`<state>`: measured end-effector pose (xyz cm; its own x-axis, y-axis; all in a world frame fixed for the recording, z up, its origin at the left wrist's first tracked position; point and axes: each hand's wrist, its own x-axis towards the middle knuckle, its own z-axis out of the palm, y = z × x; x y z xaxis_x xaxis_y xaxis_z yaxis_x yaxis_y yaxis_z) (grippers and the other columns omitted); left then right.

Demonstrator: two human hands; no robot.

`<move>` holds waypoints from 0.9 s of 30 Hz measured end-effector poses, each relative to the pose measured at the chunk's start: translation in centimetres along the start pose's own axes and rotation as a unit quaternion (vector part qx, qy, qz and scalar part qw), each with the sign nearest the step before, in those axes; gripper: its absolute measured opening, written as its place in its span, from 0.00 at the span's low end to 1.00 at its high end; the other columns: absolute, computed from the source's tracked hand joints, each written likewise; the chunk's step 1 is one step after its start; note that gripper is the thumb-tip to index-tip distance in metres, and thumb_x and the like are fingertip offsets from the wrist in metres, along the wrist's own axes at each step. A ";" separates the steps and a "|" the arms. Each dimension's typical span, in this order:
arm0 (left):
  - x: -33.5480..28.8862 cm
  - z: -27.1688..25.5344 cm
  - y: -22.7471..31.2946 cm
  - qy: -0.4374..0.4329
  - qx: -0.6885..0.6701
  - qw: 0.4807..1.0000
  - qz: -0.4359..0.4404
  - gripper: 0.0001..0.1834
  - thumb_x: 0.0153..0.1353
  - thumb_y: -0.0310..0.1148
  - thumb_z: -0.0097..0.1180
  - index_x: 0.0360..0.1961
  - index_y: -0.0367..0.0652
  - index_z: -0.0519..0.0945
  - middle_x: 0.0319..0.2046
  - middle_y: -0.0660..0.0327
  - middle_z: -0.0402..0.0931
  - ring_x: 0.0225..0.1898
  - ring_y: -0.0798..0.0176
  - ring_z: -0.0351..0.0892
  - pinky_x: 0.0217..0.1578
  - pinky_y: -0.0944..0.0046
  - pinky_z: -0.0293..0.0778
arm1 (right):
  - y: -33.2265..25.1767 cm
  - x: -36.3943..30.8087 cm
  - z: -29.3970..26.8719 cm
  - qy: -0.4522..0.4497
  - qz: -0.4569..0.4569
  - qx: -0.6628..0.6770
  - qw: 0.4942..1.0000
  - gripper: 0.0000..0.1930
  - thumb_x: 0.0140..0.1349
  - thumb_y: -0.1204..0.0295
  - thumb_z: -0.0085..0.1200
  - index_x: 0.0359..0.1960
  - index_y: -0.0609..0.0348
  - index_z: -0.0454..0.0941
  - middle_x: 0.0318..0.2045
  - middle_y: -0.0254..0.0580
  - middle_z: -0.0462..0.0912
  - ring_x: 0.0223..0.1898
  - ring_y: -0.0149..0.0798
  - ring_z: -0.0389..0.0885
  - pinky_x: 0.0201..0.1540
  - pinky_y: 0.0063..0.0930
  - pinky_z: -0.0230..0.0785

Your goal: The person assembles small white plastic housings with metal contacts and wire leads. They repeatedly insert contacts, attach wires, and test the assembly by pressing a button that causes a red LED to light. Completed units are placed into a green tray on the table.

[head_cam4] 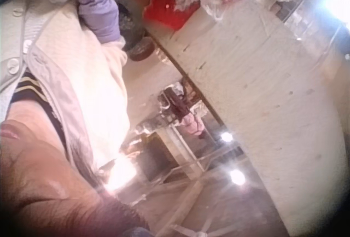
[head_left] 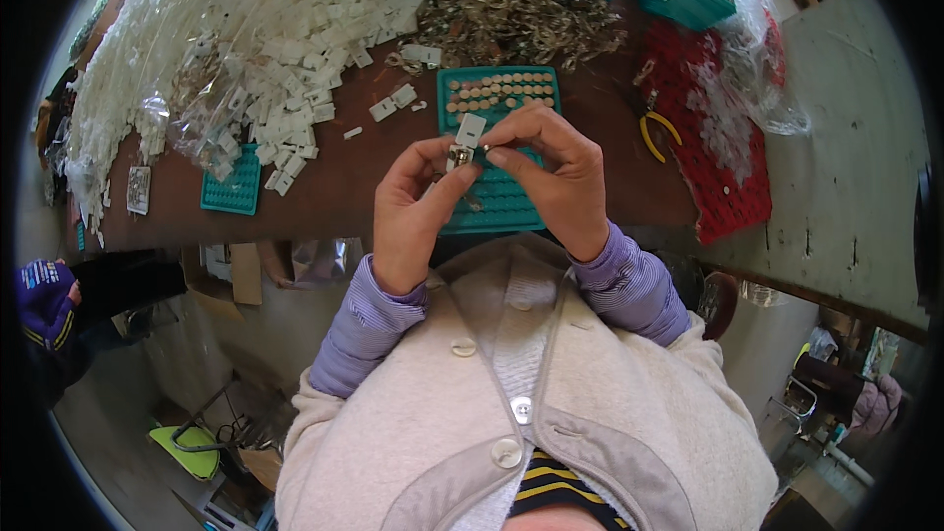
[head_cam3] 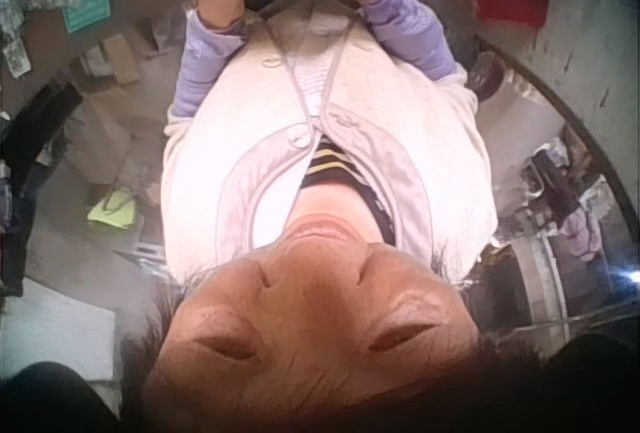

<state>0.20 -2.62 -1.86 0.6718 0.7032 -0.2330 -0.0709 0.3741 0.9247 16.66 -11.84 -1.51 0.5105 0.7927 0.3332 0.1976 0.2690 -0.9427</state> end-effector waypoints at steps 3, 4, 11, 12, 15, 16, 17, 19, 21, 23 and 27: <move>-0.4 1.1 -0.2 -0.024 0.011 1.000 0.003 0.17 0.71 0.28 0.71 0.58 0.40 0.84 0.40 0.72 0.84 0.32 0.84 0.71 0.28 0.78 0.62 | -1.1 -0.6 -0.5 0.004 -0.095 -0.086 0.992 0.10 0.60 0.87 0.66 0.41 0.62 0.87 0.35 0.43 0.84 0.38 0.42 0.86 0.40 0.33 0.78; -0.5 1.4 -0.2 -0.036 0.006 0.999 0.006 0.17 0.70 0.29 0.72 0.58 0.40 0.84 0.40 0.72 0.83 0.33 0.84 0.71 0.28 0.78 0.62 | -1.3 -0.7 -0.6 0.014 -0.115 -0.119 0.986 0.10 0.59 0.87 0.66 0.40 0.62 0.87 0.35 0.43 0.84 0.37 0.42 0.86 0.39 0.34 0.78; -1.0 1.4 0.2 -0.068 0.021 0.997 0.007 0.16 0.70 0.28 0.72 0.56 0.39 0.84 0.39 0.71 0.83 0.38 0.81 0.75 0.36 0.77 0.69 | -2.5 -1.2 -0.6 0.043 -0.183 -0.218 0.958 0.09 0.57 0.85 0.68 0.38 0.61 0.87 0.33 0.44 0.83 0.35 0.47 0.84 0.37 0.38 0.79; -1.1 1.4 0.2 -0.062 0.033 0.997 0.018 0.16 0.70 0.28 0.72 0.56 0.38 0.85 0.39 0.71 0.83 0.39 0.81 0.75 0.38 0.76 0.70 | -2.5 -1.2 -0.5 0.039 -0.193 -0.225 0.954 0.08 0.57 0.85 0.68 0.37 0.61 0.87 0.33 0.45 0.84 0.35 0.47 0.85 0.37 0.38 0.79; -1.2 1.2 0.0 -0.052 0.065 0.995 0.062 0.15 0.70 0.27 0.72 0.55 0.38 0.85 0.39 0.71 0.83 0.40 0.79 0.76 0.41 0.75 0.72 | -2.2 -1.4 -0.4 0.008 -0.145 -0.203 0.968 0.10 0.57 0.85 0.68 0.39 0.62 0.88 0.31 0.46 0.85 0.34 0.47 0.86 0.37 0.37 0.80; -1.2 1.1 -0.1 -0.050 0.065 0.994 0.076 0.15 0.69 0.27 0.72 0.55 0.38 0.85 0.40 0.70 0.83 0.40 0.79 0.76 0.42 0.74 0.72 | -2.1 -1.5 -0.4 0.004 -0.153 -0.208 0.966 0.10 0.57 0.85 0.67 0.40 0.62 0.88 0.31 0.45 0.85 0.34 0.47 0.87 0.38 0.36 0.81; -1.2 1.0 -0.1 -0.049 0.088 0.990 0.095 0.15 0.70 0.28 0.71 0.55 0.38 0.85 0.40 0.70 0.84 0.39 0.80 0.76 0.40 0.75 0.72 | -1.9 -1.6 -0.4 -0.001 -0.160 -0.212 0.964 0.11 0.58 0.86 0.67 0.42 0.62 0.89 0.30 0.45 0.86 0.33 0.46 0.87 0.38 0.36 0.81; -1.0 0.7 -0.2 -0.048 0.118 0.985 0.116 0.14 0.72 0.29 0.70 0.55 0.37 0.85 0.40 0.70 0.85 0.38 0.80 0.76 0.38 0.76 0.71 | -1.7 -1.8 -0.4 -0.013 -0.156 -0.188 0.970 0.12 0.61 0.86 0.65 0.46 0.63 0.90 0.33 0.44 0.88 0.35 0.43 0.88 0.40 0.33 0.82; -1.0 0.2 -0.1 -0.044 0.094 0.992 0.064 0.13 0.74 0.32 0.67 0.55 0.38 0.85 0.40 0.69 0.86 0.35 0.82 0.75 0.34 0.77 0.68 | -1.5 -1.9 -0.6 -0.022 -0.144 -0.121 0.982 0.14 0.66 0.86 0.64 0.51 0.64 0.90 0.41 0.44 0.90 0.39 0.37 0.89 0.44 0.29 0.83; -0.9 0.2 -0.1 -0.053 0.084 0.995 0.032 0.14 0.76 0.34 0.65 0.56 0.38 0.85 0.40 0.68 0.88 0.32 0.83 0.73 0.30 0.78 0.66 | -1.4 -2.0 -0.9 0.026 -0.060 -0.036 0.997 0.16 0.68 0.86 0.63 0.56 0.64 0.88 0.46 0.43 0.90 0.43 0.33 0.88 0.47 0.28 0.82; -0.8 1.0 0.3 -0.109 0.089 0.990 -0.002 0.15 0.78 0.36 0.62 0.58 0.38 0.84 0.40 0.65 0.89 0.28 0.83 0.69 0.27 0.77 0.64 | -1.7 -2.0 -2.4 0.018 0.010 -0.063 0.998 0.11 0.68 0.87 0.61 0.50 0.66 0.85 0.46 0.40 0.86 0.45 0.31 0.85 0.47 0.27 0.79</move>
<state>0.40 -3.62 -1.09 0.8159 0.5482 -0.1837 0.0502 0.2493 0.9671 17.34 -15.19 -0.55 0.5440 0.7771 0.3165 0.2900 0.1798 -0.9400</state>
